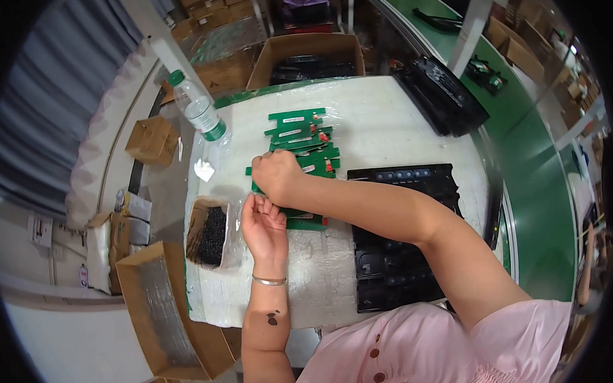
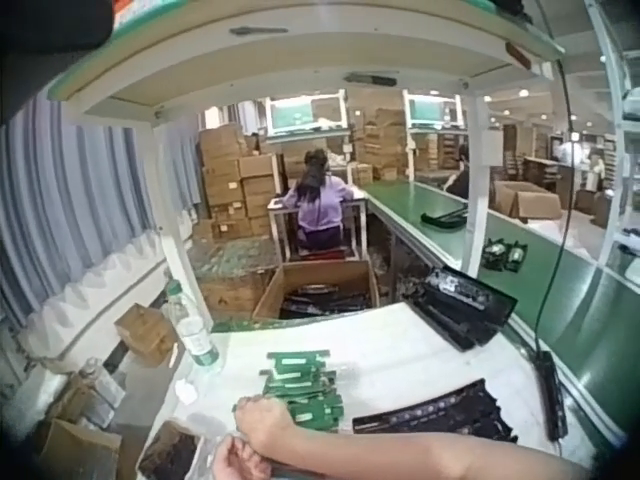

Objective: Assembling electronic components by using an electric screwdriver to attach circuit boards to plastic housings.

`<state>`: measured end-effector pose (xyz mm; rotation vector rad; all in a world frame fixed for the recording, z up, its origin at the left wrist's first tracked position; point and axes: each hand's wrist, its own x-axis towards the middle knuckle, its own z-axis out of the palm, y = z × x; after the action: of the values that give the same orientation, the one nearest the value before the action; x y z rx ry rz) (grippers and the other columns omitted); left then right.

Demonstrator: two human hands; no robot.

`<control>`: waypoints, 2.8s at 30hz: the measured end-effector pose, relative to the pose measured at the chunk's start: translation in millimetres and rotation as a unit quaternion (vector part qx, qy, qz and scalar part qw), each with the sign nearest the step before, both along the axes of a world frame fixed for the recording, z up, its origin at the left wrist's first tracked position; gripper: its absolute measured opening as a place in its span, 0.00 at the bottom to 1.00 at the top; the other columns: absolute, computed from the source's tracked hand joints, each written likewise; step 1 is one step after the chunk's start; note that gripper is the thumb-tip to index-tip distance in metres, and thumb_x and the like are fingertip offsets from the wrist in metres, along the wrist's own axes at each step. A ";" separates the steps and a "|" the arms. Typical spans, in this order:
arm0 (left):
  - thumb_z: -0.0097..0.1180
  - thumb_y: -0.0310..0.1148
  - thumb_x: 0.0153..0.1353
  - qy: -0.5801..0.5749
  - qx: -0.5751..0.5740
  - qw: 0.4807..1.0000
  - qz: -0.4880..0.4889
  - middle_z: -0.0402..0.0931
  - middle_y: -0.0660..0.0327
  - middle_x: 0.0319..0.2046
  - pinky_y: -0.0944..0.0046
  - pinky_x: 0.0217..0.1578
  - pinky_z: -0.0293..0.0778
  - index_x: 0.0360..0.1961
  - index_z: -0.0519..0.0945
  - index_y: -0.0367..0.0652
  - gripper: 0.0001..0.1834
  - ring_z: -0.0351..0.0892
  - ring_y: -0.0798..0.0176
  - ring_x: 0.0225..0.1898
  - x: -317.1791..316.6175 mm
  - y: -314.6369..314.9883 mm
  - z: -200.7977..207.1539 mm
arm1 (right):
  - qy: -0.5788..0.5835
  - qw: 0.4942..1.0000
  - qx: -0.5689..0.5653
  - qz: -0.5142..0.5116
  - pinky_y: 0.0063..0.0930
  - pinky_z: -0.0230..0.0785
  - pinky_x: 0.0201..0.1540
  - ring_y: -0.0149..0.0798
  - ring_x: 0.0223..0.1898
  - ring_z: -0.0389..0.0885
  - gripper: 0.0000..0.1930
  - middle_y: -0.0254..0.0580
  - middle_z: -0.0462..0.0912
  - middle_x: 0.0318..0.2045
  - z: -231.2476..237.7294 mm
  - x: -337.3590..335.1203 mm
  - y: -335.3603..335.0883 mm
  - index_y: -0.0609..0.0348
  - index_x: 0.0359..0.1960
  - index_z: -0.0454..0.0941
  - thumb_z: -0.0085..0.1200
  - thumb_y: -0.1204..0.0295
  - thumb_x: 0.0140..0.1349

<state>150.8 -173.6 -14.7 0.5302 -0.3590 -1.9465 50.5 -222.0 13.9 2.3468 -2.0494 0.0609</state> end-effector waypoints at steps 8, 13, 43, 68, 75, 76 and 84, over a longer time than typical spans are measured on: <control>0.42 0.35 0.61 0.001 0.003 1.000 0.009 0.60 0.68 0.17 0.75 0.19 0.59 0.24 0.67 0.44 0.10 0.58 0.73 0.18 -3.3 0.9 2.6 | -0.067 0.997 0.028 0.014 0.36 0.74 0.32 0.40 0.38 0.80 0.15 0.41 0.80 0.33 16.6 -17.1 4.3 0.58 0.31 0.80 0.60 0.65 0.41; 0.45 0.42 0.60 0.070 -0.047 0.995 -0.059 0.65 0.67 0.23 0.73 0.26 0.63 0.29 0.68 0.45 0.12 0.63 0.71 0.24 5.2 -1.6 -7.6 | -0.158 0.987 0.034 0.010 0.32 0.72 0.37 0.47 0.33 0.80 0.25 0.51 0.80 0.27 79.7 -47.2 4.0 0.64 0.30 0.77 0.63 0.56 0.32; 0.31 0.57 0.61 -0.015 -0.088 0.973 -0.212 0.70 0.55 0.33 0.55 0.37 0.68 0.52 0.64 0.37 0.33 0.69 0.59 0.32 -10.4 0.6 8.5 | -0.158 0.983 0.021 0.086 0.33 0.70 0.40 0.47 0.37 0.78 0.28 0.49 0.80 0.35 38.0 -152.5 -32.2 0.62 0.38 0.77 0.62 0.58 0.34; 0.34 0.51 0.64 -0.020 0.080 0.972 -0.222 0.68 0.49 0.48 0.46 0.52 0.63 0.55 0.63 0.42 0.27 0.69 0.51 0.49 -91.8 61.5 23.0 | -0.229 0.966 -0.107 0.049 0.34 0.66 0.45 0.44 0.41 0.72 0.14 0.42 0.74 0.39 2.6 -234.5 198.7 0.62 0.33 0.76 0.59 0.75 0.42; 0.34 0.51 0.64 -0.042 0.048 0.970 -0.235 0.66 0.51 0.52 0.47 0.55 0.59 0.59 0.59 0.43 0.29 0.67 0.53 0.52 -92.5 63.4 17.5 | -0.209 0.977 -0.051 0.008 0.35 0.65 0.44 0.44 0.40 0.73 0.11 0.41 0.76 0.36 -5.1 -249.1 206.3 0.63 0.32 0.76 0.56 0.77 0.44; 0.34 0.51 0.64 -0.037 0.047 0.969 -0.241 0.64 0.51 0.54 0.47 0.56 0.58 0.60 0.57 0.43 0.30 0.65 0.52 0.53 -93.0 63.4 15.3 | -0.215 0.975 -0.051 0.004 0.35 0.65 0.44 0.44 0.39 0.73 0.10 0.41 0.76 0.36 -5.1 -249.5 206.4 0.63 0.32 0.76 0.56 0.77 0.45; 0.33 0.51 0.64 -0.008 0.082 0.969 -0.235 0.61 0.48 0.55 0.44 0.55 0.59 0.61 0.55 0.44 0.30 0.65 0.48 0.54 -91.1 61.9 12.9 | -0.235 0.971 -0.051 0.008 0.34 0.66 0.43 0.44 0.37 0.73 0.09 0.43 0.76 0.35 -7.4 -250.8 206.7 0.66 0.30 0.75 0.56 0.78 0.45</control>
<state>59.7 -111.7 -1.9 0.6074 -0.3591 -2.4466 -200.3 -15.3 6.5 2.4618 -2.1369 0.7724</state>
